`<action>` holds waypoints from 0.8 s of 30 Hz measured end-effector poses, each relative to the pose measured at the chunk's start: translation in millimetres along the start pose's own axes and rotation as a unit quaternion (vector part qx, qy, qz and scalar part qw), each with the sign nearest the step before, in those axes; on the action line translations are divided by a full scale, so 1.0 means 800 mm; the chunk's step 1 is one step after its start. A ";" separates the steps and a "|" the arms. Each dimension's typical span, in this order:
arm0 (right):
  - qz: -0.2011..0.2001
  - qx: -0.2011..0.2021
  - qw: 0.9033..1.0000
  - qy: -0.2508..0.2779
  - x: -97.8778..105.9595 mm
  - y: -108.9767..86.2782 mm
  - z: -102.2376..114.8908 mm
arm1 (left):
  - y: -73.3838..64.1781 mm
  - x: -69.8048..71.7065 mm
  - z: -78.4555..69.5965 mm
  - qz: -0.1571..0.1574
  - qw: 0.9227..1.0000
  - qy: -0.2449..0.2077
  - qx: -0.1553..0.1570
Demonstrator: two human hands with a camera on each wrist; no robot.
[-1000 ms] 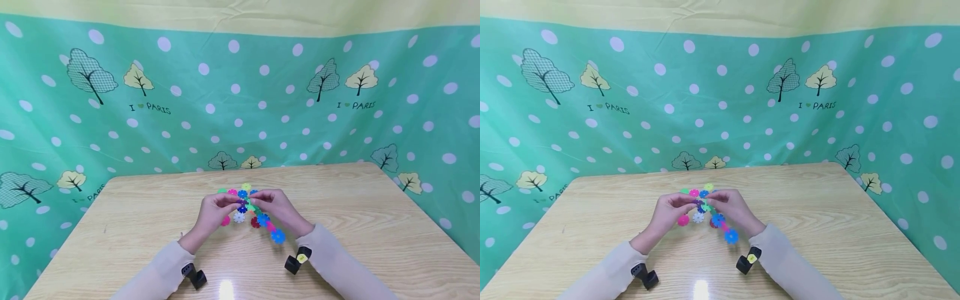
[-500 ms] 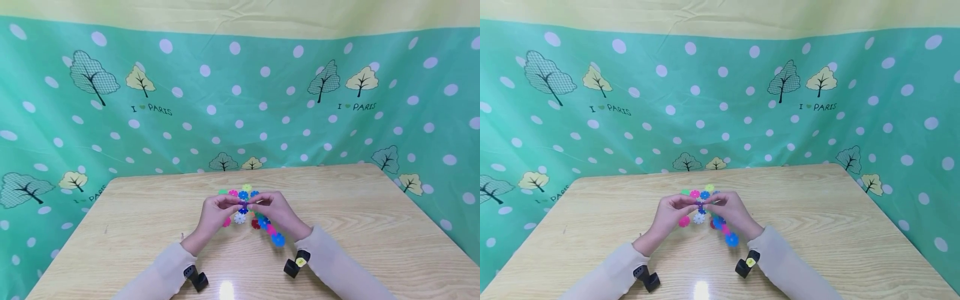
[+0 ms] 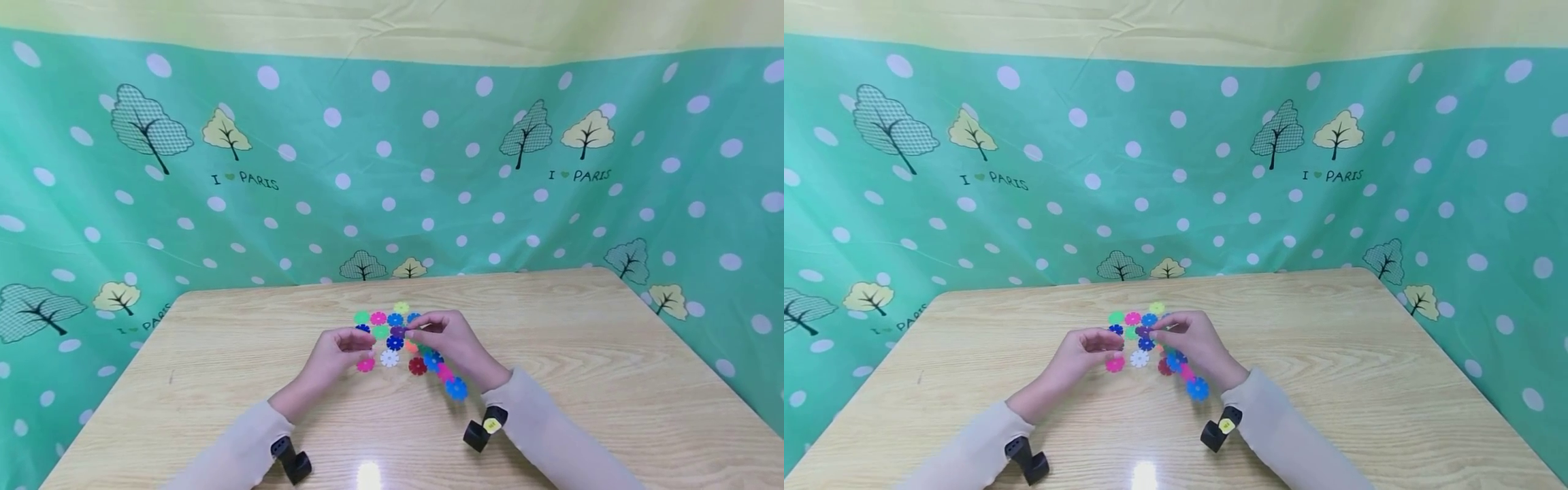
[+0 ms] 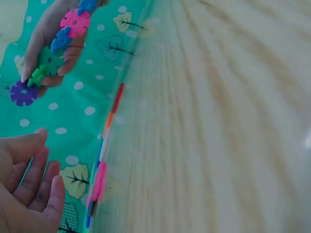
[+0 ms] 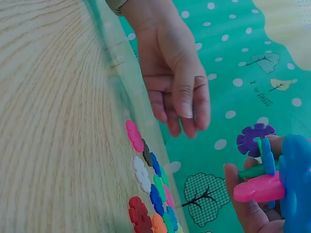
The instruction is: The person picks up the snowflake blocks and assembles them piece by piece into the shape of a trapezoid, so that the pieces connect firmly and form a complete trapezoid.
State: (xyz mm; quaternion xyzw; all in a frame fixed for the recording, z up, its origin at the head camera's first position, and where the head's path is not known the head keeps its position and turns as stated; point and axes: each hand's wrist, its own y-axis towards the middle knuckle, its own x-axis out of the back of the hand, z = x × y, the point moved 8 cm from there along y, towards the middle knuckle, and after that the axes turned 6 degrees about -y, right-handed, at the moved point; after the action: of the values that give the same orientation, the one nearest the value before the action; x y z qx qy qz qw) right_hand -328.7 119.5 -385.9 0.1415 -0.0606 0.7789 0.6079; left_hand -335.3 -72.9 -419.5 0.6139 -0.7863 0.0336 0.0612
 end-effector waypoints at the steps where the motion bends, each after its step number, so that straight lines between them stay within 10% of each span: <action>1: 0.000 0.000 1.000 -0.001 0.000 0.000 0.000 | -0.002 0.002 0.004 0.002 1.000 0.003 0.007; 24: 0.003 -0.010 1.000 0.001 -0.004 0.000 -0.001 | -0.001 0.024 0.032 0.027 0.993 0.109 -0.022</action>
State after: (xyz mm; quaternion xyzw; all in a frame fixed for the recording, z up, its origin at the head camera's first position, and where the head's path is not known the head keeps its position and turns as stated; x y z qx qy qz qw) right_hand -327.9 116.7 -387.4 0.1341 -0.0683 0.7803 0.6070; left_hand -340.1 -94.7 -441.9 0.5833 -0.7920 0.0847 0.1589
